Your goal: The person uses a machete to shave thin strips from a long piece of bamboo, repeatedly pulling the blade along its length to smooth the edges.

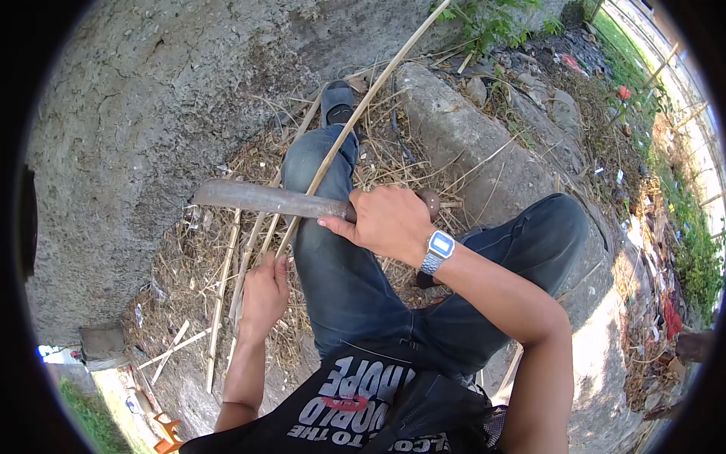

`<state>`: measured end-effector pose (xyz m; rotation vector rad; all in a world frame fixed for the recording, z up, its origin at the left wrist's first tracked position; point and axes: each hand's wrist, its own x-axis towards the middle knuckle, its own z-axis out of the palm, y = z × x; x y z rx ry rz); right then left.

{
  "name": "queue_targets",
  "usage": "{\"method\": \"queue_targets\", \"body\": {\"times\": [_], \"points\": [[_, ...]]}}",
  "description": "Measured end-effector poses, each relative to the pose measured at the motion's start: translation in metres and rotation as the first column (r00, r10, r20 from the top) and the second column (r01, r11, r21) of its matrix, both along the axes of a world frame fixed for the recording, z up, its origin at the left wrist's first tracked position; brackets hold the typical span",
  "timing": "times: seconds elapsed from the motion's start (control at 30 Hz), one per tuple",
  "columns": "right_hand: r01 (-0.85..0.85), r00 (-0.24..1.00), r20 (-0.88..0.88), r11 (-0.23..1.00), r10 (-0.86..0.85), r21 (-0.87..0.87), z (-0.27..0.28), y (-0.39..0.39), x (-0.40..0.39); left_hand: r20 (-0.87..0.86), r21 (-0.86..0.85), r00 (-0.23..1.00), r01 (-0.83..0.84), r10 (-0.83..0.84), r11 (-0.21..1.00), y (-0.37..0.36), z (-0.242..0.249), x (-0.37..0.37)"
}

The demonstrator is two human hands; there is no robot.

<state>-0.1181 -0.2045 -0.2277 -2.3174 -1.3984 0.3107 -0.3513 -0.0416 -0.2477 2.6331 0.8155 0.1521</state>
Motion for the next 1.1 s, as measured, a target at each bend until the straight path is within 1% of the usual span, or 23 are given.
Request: {"method": "queue_targets", "body": {"times": [0.13, 0.17, 0.23, 0.27, 0.3, 0.37, 0.4, 0.43, 0.5, 0.53, 0.57, 0.63, 0.7, 0.77, 0.8, 0.83, 0.9, 0.93, 1.0, 1.03, 1.1], "points": [[-0.008, 0.993, 0.114, 1.000, 0.007, 0.006, 0.003, 0.003, 0.007, 0.055, -0.050, 0.998, 0.001, 0.001, 0.999, 0.001, -0.005, 0.007], [-0.012, 0.993, 0.119, 1.000, 0.012, 0.000, 0.002, 0.004, 0.006, 0.074, -0.056, 0.997, 0.011, -0.006, 0.998, 0.001, -0.005, 0.009], [0.066, 0.994, 0.081, 0.997, -0.070, 0.051, -0.004, 0.008, 0.002, 0.094, -0.068, 0.996, 0.004, 0.003, 0.998, 0.000, -0.002, 0.012], [0.096, 0.993, 0.059, 0.991, -0.102, 0.094, -0.003, 0.010, -0.006, 0.077, -0.115, 0.997, -0.018, 0.027, 0.993, -0.003, 0.005, 0.014], [0.087, 0.993, 0.066, 0.992, -0.093, 0.092, 0.000, 0.011, -0.011, 0.064, -0.159, 0.997, -0.038, 0.048, 0.987, -0.004, 0.008, 0.018], [-0.020, 0.999, 0.032, 1.000, 0.021, -0.024, 0.009, 0.010, -0.020, 0.094, -0.185, 0.995, -0.026, 0.044, 0.982, -0.002, 0.004, 0.019], [-0.001, 0.998, 0.063, 1.000, 0.002, -0.021, 0.009, 0.009, -0.018, 0.116, -0.209, 0.993, -0.011, 0.036, 0.978, -0.002, 0.003, 0.019], [0.002, 0.998, 0.055, 1.000, -0.001, -0.026, 0.005, 0.011, -0.014, 0.108, -0.214, 0.994, -0.010, 0.034, 0.977, 0.000, 0.002, 0.020], [-0.009, 0.993, 0.121, 0.999, 0.005, 0.031, -0.001, 0.015, -0.003, 0.078, -0.259, 0.995, -0.033, 0.055, 0.965, 0.001, 0.009, 0.026], [-0.018, 0.989, 0.146, 1.000, 0.015, 0.018, 0.000, 0.019, 0.000, 0.048, -0.264, 0.997, -0.041, 0.056, 0.964, 0.003, 0.013, 0.028], [-0.023, 0.989, 0.149, 1.000, 0.021, 0.011, 0.000, 0.019, 0.000, 0.052, -0.271, 0.997, -0.046, 0.062, 0.962, 0.005, 0.014, 0.029], [-0.009, 0.995, 0.102, 1.000, 0.008, 0.005, 0.000, 0.021, -0.006, 0.060, -0.292, 0.996, -0.048, 0.068, 0.955, 0.006, 0.016, 0.029], [-0.017, 0.996, 0.093, 1.000, 0.017, 0.002, 0.000, 0.018, -0.014, 0.088, -0.258, 0.995, -0.019, 0.043, 0.966, 0.003, 0.015, 0.027], [-0.089, 0.978, 0.188, 0.996, 0.088, -0.005, -0.007, 0.010, -0.017, 0.161, -0.261, 0.986, 0.003, 0.041, 0.965, 0.002, 0.005, 0.024], [-0.017, 0.985, 0.173, 1.000, 0.021, -0.024, 0.000, 0.011, -0.002, 0.158, -0.295, 0.985, -0.019, 0.068, 0.955, 0.002, 0.002, 0.019], [0.103, 0.984, 0.147, 0.994, -0.098, -0.028, 0.003, 0.012, 0.019, 0.148, -0.301, 0.987, -0.021, 0.069, 0.953, 0.000, 0.003, 0.016], [0.167, 0.983, 0.094, 0.983, -0.159, -0.080, 0.011, 0.016, 0.033, 0.142, -0.301, 0.986, -0.042, 0.088, 0.953, -0.005, 0.010, 0.019], [0.149, 0.985, 0.104, 0.985, -0.140, -0.086, 0.012, 0.016, 0.031, 0.160, -0.309, 0.983, -0.035, 0.088, 0.950, -0.004, 0.009, 0.020], [0.166, 0.977, 0.118, 0.983, -0.175, 0.083, 0.010, 0.015, 0.024, 0.167, -0.313, 0.981, -0.039, 0.096, 0.949, -0.007, 0.010, 0.020], [0.177, 0.976, 0.115, 0.983, -0.182, 0.057, 0.012, 0.012, 0.024, 0.153, -0.322, 0.984, -0.042, 0.096, 0.946, -0.008, 0.009, 0.017], [0.135, 0.980, 0.138, 0.989, -0.143, 0.068, 0.007, 0.006, 0.030, 0.172, -0.284, 0.984, -0.003, 0.054, 0.959, -0.006, 0.006, 0.015]]}}
